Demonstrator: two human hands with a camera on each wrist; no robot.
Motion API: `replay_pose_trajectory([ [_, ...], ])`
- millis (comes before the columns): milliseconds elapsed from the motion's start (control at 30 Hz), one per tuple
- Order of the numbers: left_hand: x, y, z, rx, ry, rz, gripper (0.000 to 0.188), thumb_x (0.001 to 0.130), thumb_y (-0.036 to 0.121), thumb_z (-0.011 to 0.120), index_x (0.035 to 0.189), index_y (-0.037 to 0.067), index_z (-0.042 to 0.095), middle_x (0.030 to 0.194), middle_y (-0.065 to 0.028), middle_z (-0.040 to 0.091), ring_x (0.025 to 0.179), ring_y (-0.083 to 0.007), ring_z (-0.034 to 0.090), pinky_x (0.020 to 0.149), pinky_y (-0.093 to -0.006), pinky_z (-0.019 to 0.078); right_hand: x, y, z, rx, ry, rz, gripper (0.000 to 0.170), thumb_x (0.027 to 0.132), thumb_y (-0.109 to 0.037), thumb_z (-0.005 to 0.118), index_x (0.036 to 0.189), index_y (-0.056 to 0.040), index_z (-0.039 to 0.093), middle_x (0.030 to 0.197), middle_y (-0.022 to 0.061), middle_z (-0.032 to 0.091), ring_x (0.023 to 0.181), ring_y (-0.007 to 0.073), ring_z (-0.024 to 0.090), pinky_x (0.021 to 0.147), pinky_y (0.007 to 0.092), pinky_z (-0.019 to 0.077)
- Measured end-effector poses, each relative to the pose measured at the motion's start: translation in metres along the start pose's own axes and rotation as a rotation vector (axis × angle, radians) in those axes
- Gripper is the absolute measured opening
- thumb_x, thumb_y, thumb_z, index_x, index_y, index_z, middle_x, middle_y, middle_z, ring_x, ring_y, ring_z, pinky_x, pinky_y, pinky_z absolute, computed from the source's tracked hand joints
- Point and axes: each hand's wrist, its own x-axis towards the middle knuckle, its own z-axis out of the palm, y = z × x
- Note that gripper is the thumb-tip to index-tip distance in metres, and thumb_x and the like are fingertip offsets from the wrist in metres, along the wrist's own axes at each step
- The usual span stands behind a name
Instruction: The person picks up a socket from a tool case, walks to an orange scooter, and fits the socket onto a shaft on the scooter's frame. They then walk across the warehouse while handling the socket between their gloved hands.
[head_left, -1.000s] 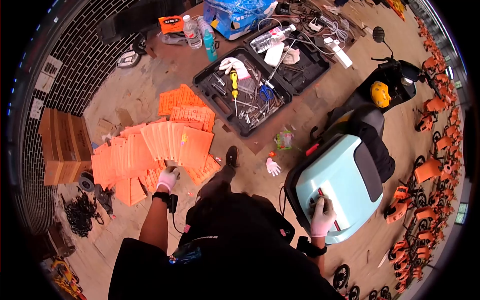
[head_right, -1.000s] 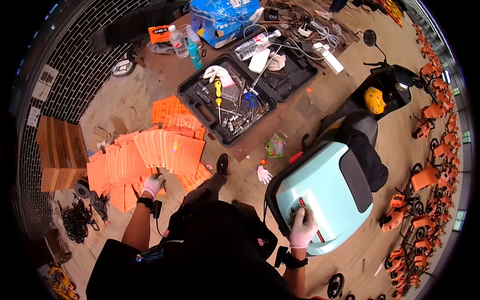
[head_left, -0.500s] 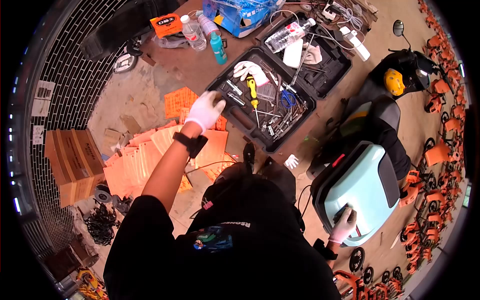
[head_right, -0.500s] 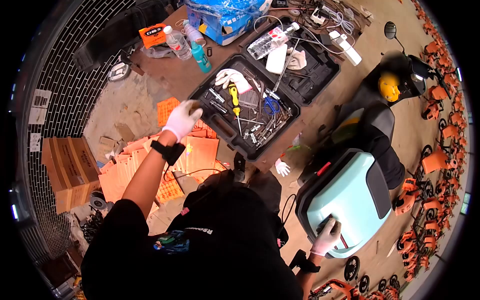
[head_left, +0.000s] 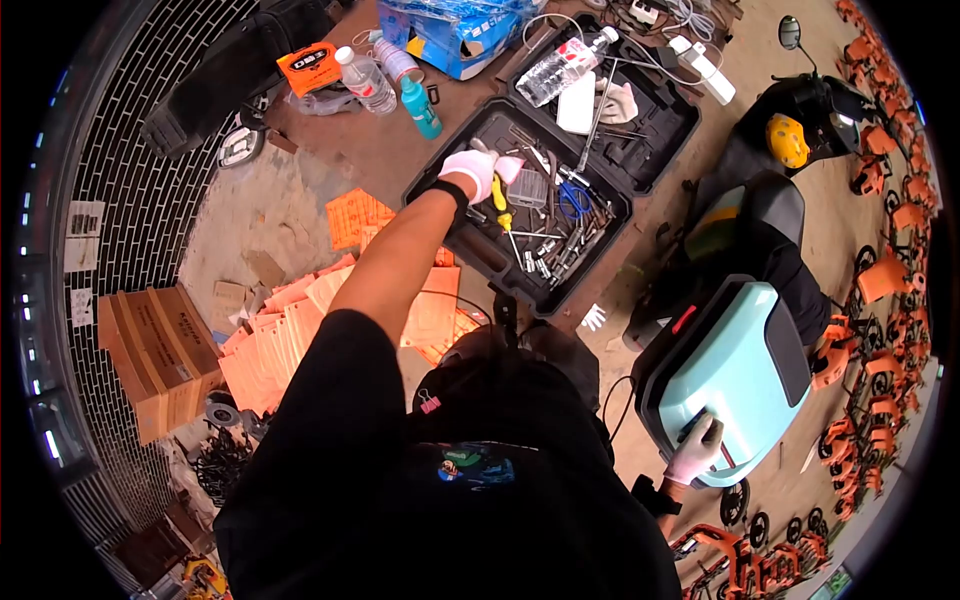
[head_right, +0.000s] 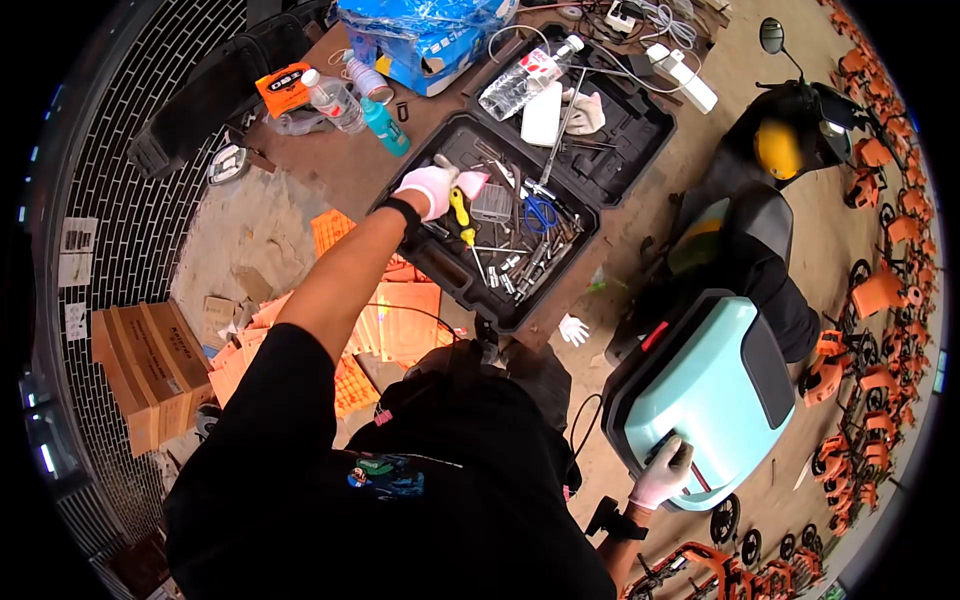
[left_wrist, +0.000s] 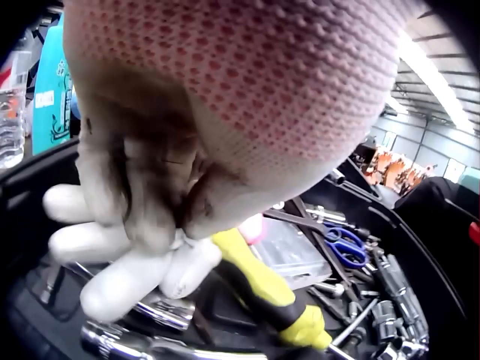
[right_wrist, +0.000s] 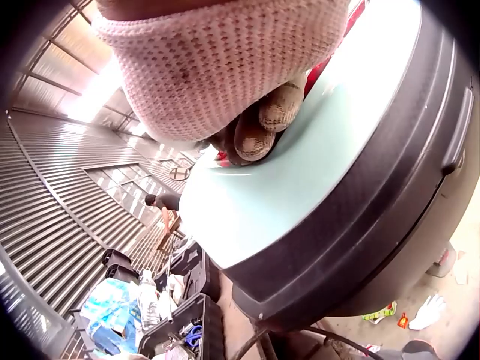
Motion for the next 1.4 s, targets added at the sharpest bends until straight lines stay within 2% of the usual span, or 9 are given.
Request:
replay_pose_trajectory([
  [67, -0.023, 0.008, -0.033, -0.206, -0.439, 0.090, 0.027, 0.082, 0.008, 0.055, 0.108, 0.003, 0.059, 0.086, -0.0127, 0.070, 0.078, -0.0286, 0.069, 0.070, -0.0390, 0.0532, 0.000, -0.005, 0.003, -0.028, 0.042, 0.017, 0.024, 0.097, -0.019, 0.053, 0.093, 0.0027, 0.062, 0.063, 0.0025, 0.055, 0.048, 0.0082, 0.046, 0.044, 0.0248, 0.0374],
  [167, -0.077, 0.013, -0.040, -0.594, -0.316, 0.081, 0.025, 0.084, 0.002, 0.046, 0.103, 0.002, 0.061, 0.073, -0.0063, 0.069, 0.046, -0.0170, 0.062, 0.050, -0.0318, 0.0496, -0.001, -0.009, 0.003, -0.074, 0.057, -0.004, 0.021, 0.096, -0.015, 0.053, 0.090, 0.0042, 0.061, 0.065, 0.0049, 0.056, 0.055, 0.0095, 0.048, 0.051, 0.0256, 0.0405],
  [267, -0.096, 0.002, -0.026, -0.645, -0.299, 0.049, 0.027, 0.082, -0.001, 0.046, 0.104, 0.000, 0.062, 0.074, -0.0081, 0.069, 0.048, -0.0181, 0.063, 0.051, -0.0314, 0.0508, -0.001, -0.009, 0.005, -0.098, 0.069, -0.002, 0.022, 0.096, -0.015, 0.053, 0.091, 0.0048, 0.061, 0.066, 0.0063, 0.058, 0.057, 0.0111, 0.049, 0.055, 0.0269, 0.0421],
  [433, -0.111, -0.013, -0.029, -0.894, 0.280, -0.133, 0.028, 0.085, 0.006, 0.053, 0.111, 0.000, 0.062, 0.095, -0.0143, 0.068, 0.089, -0.0185, 0.065, 0.081, -0.0293, 0.0500, 0.000, -0.005, 0.007, -0.138, 0.087, -0.035, 0.022, 0.096, -0.015, 0.053, 0.092, 0.0050, 0.061, 0.070, 0.0096, 0.061, 0.060, 0.0131, 0.052, 0.059, 0.0282, 0.0446],
  [667, -0.127, 0.000, -0.071, -1.325, 0.737, 0.055, 0.028, 0.094, 0.001, 0.050, 0.120, -0.008, 0.053, 0.096, -0.0121, 0.066, 0.084, -0.0140, 0.064, 0.081, -0.0257, 0.0508, -0.001, -0.007, 0.005, -0.131, 0.095, 0.011, 0.020, 0.095, -0.014, 0.054, 0.092, 0.0034, 0.063, 0.075, 0.0121, 0.064, 0.065, 0.0153, 0.055, 0.064, 0.0296, 0.0470],
  [700, -0.127, 0.011, -0.075, -1.269, 0.903, 0.113, 0.028, 0.093, -0.005, 0.044, 0.119, -0.011, 0.049, 0.082, -0.0149, 0.068, 0.065, -0.0171, 0.066, 0.068, -0.0278, 0.0541, -0.002, -0.008, 0.006, -0.124, 0.093, 0.021, 0.020, 0.095, -0.014, 0.054, 0.092, 0.0034, 0.062, 0.075, 0.0116, 0.063, 0.066, 0.0151, 0.055, 0.065, 0.0297, 0.0470],
  [833, -0.119, 0.010, -0.065, -0.845, 1.118, 0.129, 0.031, 0.090, -0.003, 0.050, 0.121, -0.006, 0.051, 0.085, -0.0141, 0.066, 0.070, -0.0203, 0.067, 0.071, -0.0289, 0.0531, -0.001, -0.009, 0.008, -0.125, 0.122, -0.001, 0.020, 0.095, -0.014, 0.054, 0.091, 0.0035, 0.062, 0.074, 0.0112, 0.063, 0.065, 0.0152, 0.054, 0.064, 0.0301, 0.0470],
  [1000, -0.116, -0.004, -0.025, -0.144, 0.084, -0.098, 0.051, 0.084, 0.023, 0.064, 0.130, 0.006, 0.051, 0.115, -0.0199, 0.058, 0.107, -0.0380, 0.057, 0.091, -0.0422, 0.0467, -0.002, -0.009, 0.008, -0.197, 0.141, 0.002, 0.020, 0.094, -0.015, 0.054, 0.089, 0.0034, 0.062, 0.074, 0.0129, 0.065, 0.062, 0.0182, 0.057, 0.062, 0.0318, 0.0478],
  [1400, -0.132, 0.052, 0.042, -0.084, 0.059, 0.251, 0.043, 0.082, 0.024, 0.063, 0.120, 0.006, 0.058, 0.117, -0.0121, 0.057, 0.110, -0.0305, 0.052, 0.094, -0.0411, 0.0424, -0.002, -0.010, 0.011, -0.263, 0.173, -0.003, 0.020, 0.094, -0.016, 0.055, 0.088, 0.0019, 0.062, 0.072, 0.0135, 0.065, 0.060, 0.0191, 0.058, 0.060, 0.0326, 0.0483],
])
